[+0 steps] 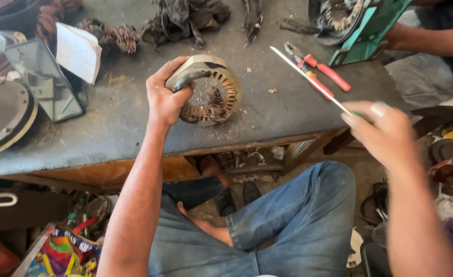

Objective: The person uses pliers and a screwdriver to remove old copper windings from a motor stator core. They repeatedly pull and scrape the wires from the slots, occasionally rotating the stator to access different sections.

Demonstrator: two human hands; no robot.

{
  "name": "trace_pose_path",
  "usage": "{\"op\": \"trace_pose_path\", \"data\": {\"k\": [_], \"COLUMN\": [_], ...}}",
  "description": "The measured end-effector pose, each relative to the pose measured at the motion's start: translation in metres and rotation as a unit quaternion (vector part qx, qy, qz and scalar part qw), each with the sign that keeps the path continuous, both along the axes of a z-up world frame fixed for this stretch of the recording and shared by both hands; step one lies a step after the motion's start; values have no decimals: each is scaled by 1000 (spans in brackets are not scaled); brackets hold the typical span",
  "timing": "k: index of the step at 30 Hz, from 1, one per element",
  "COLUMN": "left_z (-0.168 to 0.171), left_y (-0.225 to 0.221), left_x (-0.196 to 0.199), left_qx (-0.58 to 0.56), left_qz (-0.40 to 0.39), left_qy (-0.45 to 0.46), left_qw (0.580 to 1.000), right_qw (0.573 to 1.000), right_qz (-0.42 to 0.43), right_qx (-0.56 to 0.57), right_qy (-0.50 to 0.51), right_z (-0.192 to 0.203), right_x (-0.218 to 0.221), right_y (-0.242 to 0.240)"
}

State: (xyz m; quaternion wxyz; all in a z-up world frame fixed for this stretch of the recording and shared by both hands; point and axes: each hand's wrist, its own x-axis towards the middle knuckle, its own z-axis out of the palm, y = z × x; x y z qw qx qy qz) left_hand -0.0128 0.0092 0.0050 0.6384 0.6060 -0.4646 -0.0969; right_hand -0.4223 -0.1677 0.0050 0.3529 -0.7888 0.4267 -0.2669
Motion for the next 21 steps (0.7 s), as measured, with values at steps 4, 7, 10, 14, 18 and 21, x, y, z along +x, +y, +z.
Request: {"op": "trace_pose_path", "data": {"k": [4,7,10,14,18,21], "left_z": [4,0,1,10,16,14], "left_y": [10,15,13,1,-4,-1], "left_x": [-13,-16,-11,-6,-8,-7], "left_qx": [-13,5,10,23,32,27], "left_qz": [-43,-32,-29,-53,-76,-84], "left_qy": [-84,-85,-54,-61,-62,-58], "left_qw": [995,996,998,996,995,994], "right_qw": [970,924,929,928,981,962], "right_qz": [31,-47,-27,83,74,84], "right_qx": [-240,-362,-322,-296,-107,210], "right_qy": [-18,118,182,209,145,-156], "right_z": [-32,-38,-39,-34,-3,12], "right_x": [90,103,107,102,82,38], "right_y": [-34,-52,-75,-110,-103,-43]}}
